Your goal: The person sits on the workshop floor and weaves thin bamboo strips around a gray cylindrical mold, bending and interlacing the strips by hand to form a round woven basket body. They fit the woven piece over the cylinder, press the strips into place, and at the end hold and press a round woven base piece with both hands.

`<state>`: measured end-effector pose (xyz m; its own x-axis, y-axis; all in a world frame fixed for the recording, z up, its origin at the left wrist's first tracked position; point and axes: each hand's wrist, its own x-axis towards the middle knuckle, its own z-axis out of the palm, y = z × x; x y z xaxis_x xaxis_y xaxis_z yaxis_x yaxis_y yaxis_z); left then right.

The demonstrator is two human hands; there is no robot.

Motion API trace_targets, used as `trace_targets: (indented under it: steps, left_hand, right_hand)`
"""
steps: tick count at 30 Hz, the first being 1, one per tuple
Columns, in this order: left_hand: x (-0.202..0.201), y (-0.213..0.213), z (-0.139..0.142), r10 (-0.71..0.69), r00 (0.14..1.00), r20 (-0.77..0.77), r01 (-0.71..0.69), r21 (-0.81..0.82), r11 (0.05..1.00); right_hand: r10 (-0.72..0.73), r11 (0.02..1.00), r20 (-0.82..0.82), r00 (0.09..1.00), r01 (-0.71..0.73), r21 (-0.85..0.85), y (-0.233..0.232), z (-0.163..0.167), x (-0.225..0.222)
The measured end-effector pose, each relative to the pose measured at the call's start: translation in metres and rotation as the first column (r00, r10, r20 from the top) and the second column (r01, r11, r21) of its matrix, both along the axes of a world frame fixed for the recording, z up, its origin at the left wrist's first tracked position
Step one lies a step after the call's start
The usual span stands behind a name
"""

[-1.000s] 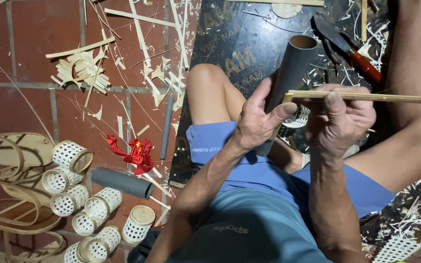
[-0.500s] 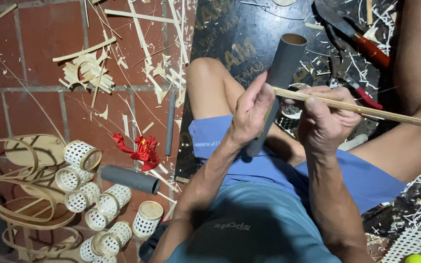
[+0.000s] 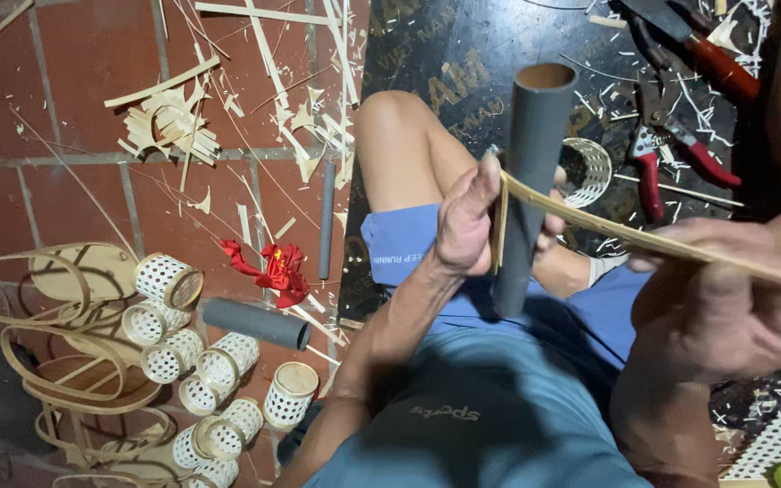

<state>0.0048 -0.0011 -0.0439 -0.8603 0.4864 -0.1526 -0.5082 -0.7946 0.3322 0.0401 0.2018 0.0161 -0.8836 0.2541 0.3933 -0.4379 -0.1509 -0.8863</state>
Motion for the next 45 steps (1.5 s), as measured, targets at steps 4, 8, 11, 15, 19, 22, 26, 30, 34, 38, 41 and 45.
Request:
trace_targets:
  steps: [4,8,11,15,19,22,26,30,34,38,41,45]
  left_hand:
    - [0.015,0.008,0.000,-0.167,0.978,-0.124,0.198,0.311,0.929]
    - [0.028,0.021,-0.006,-0.325,0.936,-0.136,0.352,0.401,0.846]
    - [0.029,0.028,-0.008,-0.281,0.944,0.172,0.256,0.156,0.954]
    - [0.015,0.015,0.003,-0.338,0.912,-0.232,0.399,0.321,0.859]
    - [-0.009,-0.006,0.022,-0.153,0.876,-0.457,-0.183,-0.609,0.771]
    - [-0.032,-0.004,0.028,-0.326,0.696,-0.640,-0.682,-0.731,-0.020]
    - [-0.039,0.013,0.027,-0.426,0.656,-0.623,-0.751,-0.596,-0.284]
    - [-0.034,0.002,0.018,-0.408,0.665,-0.625,-0.734,-0.648,-0.205]
    - [-0.020,-0.016,0.015,-0.129,0.808,-0.574,-0.422,-0.718,0.553]
    - [0.006,-0.009,0.030,-0.223,0.975,-0.005,0.223,0.017,0.975]
    - [0.018,0.021,0.044,-0.415,0.910,0.007,0.391,0.319,0.863]
    - [0.019,0.041,0.053,-0.410,0.840,0.356,0.291,0.341,0.894]
  right_hand:
    - [0.218,0.924,0.178,0.960,-0.144,-0.353,0.007,-0.029,-0.026]
    - [0.672,0.563,0.013,0.740,-0.500,-0.657,-0.038,-0.049,-0.075]
    - [0.497,0.340,-0.545,0.675,-0.729,-0.594,-0.102,-0.037,-0.081]
    - [0.836,0.114,-0.418,0.356,-0.857,-0.502,-0.096,-0.007,-0.109]
    - [0.438,0.893,0.150,0.886,-0.448,0.037,-0.025,0.011,-0.109]
    - [-0.165,0.941,0.307,0.937,0.056,0.334,-0.008,0.022,-0.074]
    - [-0.138,0.733,-0.046,0.989,0.133,0.667,-0.029,0.042,-0.040]
    - [-0.202,0.793,0.118,0.972,0.092,0.602,-0.028,0.057,-0.019]
    - [-0.169,0.979,0.229,0.959,0.137,0.150,-0.004,0.032,0.002]
    - [0.192,0.913,0.078,0.978,-0.149,-0.380,0.003,-0.019,-0.022]
    - [0.573,0.575,-0.076,0.816,-0.467,-0.672,-0.011,-0.028,-0.058]
    - [0.645,0.175,-0.536,0.544,-0.789,-0.589,-0.077,-0.012,-0.073]
